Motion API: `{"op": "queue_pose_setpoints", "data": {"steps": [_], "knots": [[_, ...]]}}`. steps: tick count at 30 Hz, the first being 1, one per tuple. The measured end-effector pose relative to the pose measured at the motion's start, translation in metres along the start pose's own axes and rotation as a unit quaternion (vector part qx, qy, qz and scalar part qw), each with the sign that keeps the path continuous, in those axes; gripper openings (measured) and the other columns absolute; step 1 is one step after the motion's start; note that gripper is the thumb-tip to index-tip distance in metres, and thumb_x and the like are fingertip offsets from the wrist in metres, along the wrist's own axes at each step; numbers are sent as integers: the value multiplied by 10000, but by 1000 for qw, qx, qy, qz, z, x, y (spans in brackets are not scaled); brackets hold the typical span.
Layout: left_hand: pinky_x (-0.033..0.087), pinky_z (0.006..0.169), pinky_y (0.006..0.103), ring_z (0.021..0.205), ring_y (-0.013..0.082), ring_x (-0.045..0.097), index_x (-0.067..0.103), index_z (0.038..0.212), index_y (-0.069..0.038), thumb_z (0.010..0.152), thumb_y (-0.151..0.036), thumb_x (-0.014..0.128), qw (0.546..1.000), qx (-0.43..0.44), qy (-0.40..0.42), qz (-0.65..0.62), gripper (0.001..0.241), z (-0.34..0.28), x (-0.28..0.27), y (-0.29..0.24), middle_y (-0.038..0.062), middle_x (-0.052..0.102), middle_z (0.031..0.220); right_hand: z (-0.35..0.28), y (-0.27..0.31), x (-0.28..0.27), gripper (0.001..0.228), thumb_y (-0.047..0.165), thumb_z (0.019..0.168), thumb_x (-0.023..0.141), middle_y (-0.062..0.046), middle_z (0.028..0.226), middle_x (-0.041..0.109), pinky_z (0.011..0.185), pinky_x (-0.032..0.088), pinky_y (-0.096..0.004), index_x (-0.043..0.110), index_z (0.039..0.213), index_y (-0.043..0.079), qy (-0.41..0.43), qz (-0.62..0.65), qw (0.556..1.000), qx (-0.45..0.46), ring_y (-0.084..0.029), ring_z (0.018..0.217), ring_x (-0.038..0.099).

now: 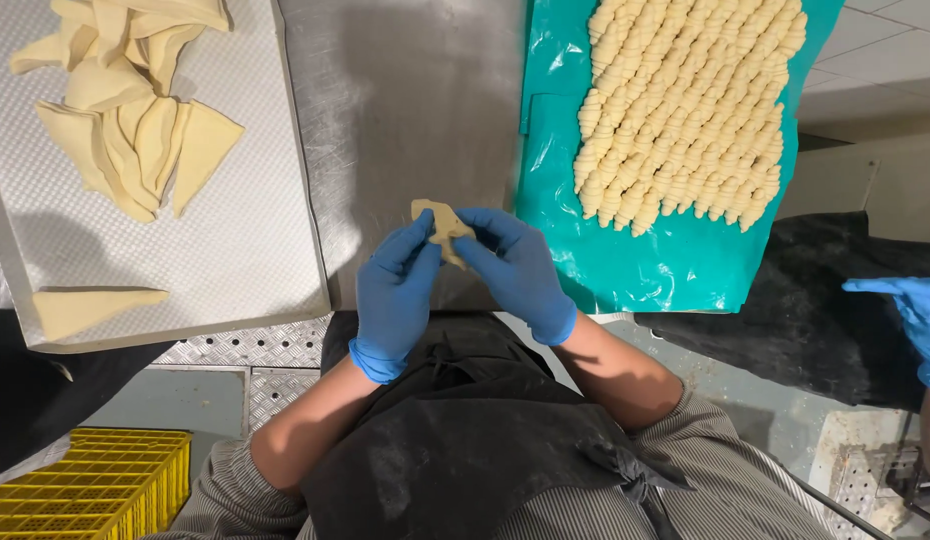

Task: Rolling triangular pieces of dough into croissant shapes on a metal workbench.

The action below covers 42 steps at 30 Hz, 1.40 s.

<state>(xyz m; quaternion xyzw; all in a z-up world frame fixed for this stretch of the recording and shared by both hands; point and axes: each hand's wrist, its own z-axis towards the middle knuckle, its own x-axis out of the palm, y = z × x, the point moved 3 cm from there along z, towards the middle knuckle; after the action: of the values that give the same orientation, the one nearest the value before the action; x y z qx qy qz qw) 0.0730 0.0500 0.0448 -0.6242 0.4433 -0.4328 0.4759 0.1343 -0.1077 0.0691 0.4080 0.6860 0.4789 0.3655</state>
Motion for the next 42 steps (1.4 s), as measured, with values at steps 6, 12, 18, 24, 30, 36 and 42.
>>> {"op": "queue_pose_setpoints", "data": {"steps": [6, 12, 18, 24, 30, 36, 42], "knots": [[565, 843, 253, 905, 117, 677, 637, 1365, 10, 997, -67, 590, 985, -129, -89, -74, 379, 9, -25, 33, 96, 733, 1118, 43, -36, -28, 313, 144, 1008, 630, -87, 1087, 748, 880, 558, -260, 697, 1239, -56, -79, 84, 993, 34, -105, 979, 680], [575, 851, 328, 919, 156, 700, 618, 1230, 35, 987, -20, 548, 926, -178, -177, -282, 258, 16, -63, 131, 113, 709, 1092, 152, -67, -97, 235, 164, 993, 626, -92, 1072, 715, 767, 626, -377, 663, 1176, 21, -82, 234, 967, 53, -207, 950, 721], [600, 945, 465, 944, 273, 687, 569, 1157, 25, 959, -17, 484, 887, -210, -201, -360, 220, 36, -66, 150, 156, 687, 1076, 217, -99, -138, 231, 273, 1094, 633, -43, 918, 654, 743, 596, -298, 704, 1085, 53, -157, 89, 984, 10, -163, 807, 650], [587, 997, 456, 1102, 311, 683, 570, 1210, 32, 935, -28, 464, 876, -243, -163, -383, 301, 44, -41, 153, 177, 656, 1181, 72, -98, -18, 281, 266, 1003, 606, -109, 947, 736, 702, 587, -331, 683, 1140, 34, 84, 175, 954, 229, -197, 779, 716], [540, 849, 358, 956, 204, 650, 611, 1292, -12, 981, -76, 532, 932, -230, -62, -275, 328, 72, -5, 135, 110, 677, 1123, 80, -111, -4, 239, 119, 948, 693, -93, 1019, 686, 819, 609, -379, 622, 1150, 14, -44, 303, 942, 138, -206, 930, 698], [537, 878, 318, 964, 154, 660, 649, 1234, -12, 985, -68, 572, 961, -177, -30, -210, 267, 62, 14, 140, 72, 699, 1112, 59, -123, -12, 222, 26, 927, 709, -103, 1060, 661, 865, 593, -381, 621, 1129, 4, -113, 320, 939, 62, -209, 979, 674], [486, 938, 396, 1189, 349, 505, 432, 1422, 69, 917, -110, 670, 968, 4, 51, 247, 587, 2, -16, 167, 265, 458, 1354, -6, -164, -6, 186, 79, 932, 740, -142, 1122, 645, 891, 565, -371, 691, 1106, 32, -95, -307, 935, -149, -322, 1016, 671]]}}
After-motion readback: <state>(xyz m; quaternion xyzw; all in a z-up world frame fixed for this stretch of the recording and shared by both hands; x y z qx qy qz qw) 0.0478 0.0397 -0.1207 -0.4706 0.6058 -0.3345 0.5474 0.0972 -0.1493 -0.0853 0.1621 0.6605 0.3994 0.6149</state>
